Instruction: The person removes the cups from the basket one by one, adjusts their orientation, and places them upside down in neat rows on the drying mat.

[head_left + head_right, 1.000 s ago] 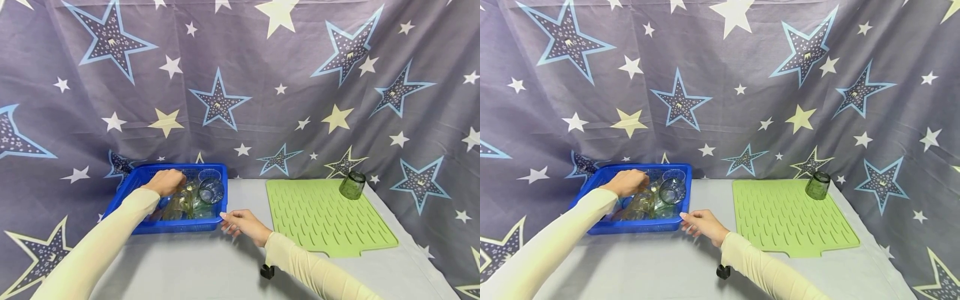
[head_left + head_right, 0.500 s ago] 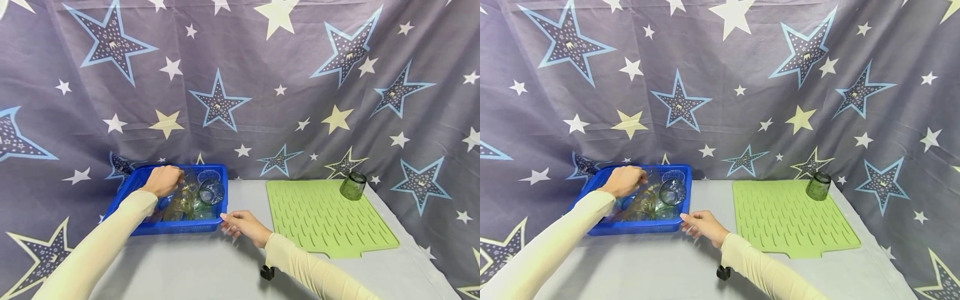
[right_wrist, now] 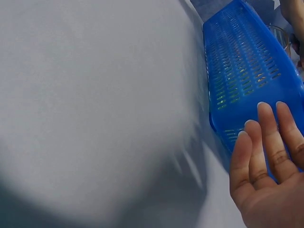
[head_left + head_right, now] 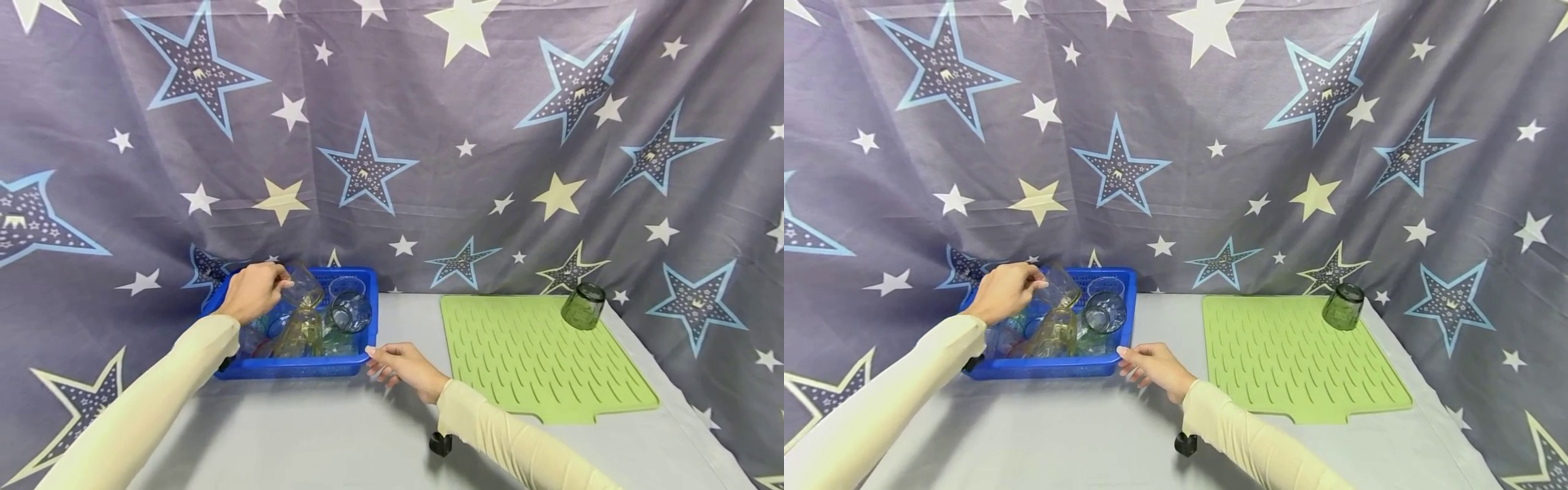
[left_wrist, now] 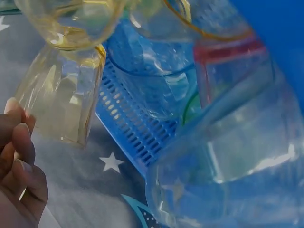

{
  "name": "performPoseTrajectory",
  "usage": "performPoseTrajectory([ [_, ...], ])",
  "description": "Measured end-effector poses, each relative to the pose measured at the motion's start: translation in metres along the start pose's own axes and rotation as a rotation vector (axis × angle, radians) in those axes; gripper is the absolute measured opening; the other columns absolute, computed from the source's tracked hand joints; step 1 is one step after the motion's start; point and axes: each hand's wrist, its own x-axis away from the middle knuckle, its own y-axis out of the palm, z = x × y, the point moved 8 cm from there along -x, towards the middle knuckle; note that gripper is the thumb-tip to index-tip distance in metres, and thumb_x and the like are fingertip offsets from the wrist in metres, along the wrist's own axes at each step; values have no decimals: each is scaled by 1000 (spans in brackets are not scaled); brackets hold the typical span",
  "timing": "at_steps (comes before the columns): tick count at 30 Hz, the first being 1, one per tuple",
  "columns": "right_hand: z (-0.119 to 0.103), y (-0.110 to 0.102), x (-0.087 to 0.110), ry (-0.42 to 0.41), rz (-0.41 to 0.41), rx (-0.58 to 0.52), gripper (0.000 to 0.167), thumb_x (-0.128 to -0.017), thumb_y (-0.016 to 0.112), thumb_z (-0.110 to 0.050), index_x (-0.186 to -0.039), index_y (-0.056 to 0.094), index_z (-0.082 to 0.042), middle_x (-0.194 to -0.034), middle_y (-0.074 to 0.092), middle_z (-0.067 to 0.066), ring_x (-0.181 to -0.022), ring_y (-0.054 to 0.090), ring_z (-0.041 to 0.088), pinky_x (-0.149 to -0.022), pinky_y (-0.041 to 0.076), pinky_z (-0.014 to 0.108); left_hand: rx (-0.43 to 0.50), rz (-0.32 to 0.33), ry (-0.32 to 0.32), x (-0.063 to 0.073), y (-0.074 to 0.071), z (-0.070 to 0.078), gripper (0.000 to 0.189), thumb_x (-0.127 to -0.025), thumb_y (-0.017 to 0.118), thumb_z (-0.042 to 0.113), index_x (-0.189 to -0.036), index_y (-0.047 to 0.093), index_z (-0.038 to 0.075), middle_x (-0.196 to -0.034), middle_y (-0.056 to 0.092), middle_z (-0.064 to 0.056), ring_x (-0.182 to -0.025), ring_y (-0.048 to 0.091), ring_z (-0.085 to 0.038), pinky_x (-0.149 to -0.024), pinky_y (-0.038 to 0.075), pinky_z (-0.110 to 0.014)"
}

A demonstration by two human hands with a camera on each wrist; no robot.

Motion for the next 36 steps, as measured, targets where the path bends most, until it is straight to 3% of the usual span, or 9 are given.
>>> performPoseTrajectory([
  [8,0,0,2,5,6,-4,51,-98,68,-48,-110,73,2,-100,74,16,-90,67,37,-79,58,48,133,26,-105,8,-8,3,15,-100,70,24,-96,76,11,-82,70,-3,-64,59,-19,-61,48,-43],
  [13,0,1,2,2,2,-13,56,-98,68,-48,-113,71,6,-100,74,16,-86,66,31,-75,59,42,247,5,-183,13,-9,6,17,-103,67,25,-100,74,11,-83,69,-5,-68,57,-22,-63,46,-41],
  [23,3,2,1,8,1,-10,59,-97,68,-50,-114,70,6,-101,74,16,-82,65,24,-73,58,40,386,73,-220,23,-18,10,17,-102,68,24,-98,75,9,-79,67,-5,-66,57,-23,-61,47,-38],
  [30,2,2,1,9,3,-5,55,-97,68,-50,-111,72,3,-104,74,19,-81,65,23,-74,58,42,528,28,-326,27,-17,13,23,-103,67,29,-103,74,7,-81,66,-11,-69,63,-27,-61,51,-36],
  [36,1,1,0,1,6,-2,48,-98,68,-50,-106,74,-3,-105,73,22,-78,64,19,-75,58,43,617,47,-364,29,-19,15,25,-103,66,28,-106,73,4,-89,68,-16,-70,63,-24,-59,51,-31],
])
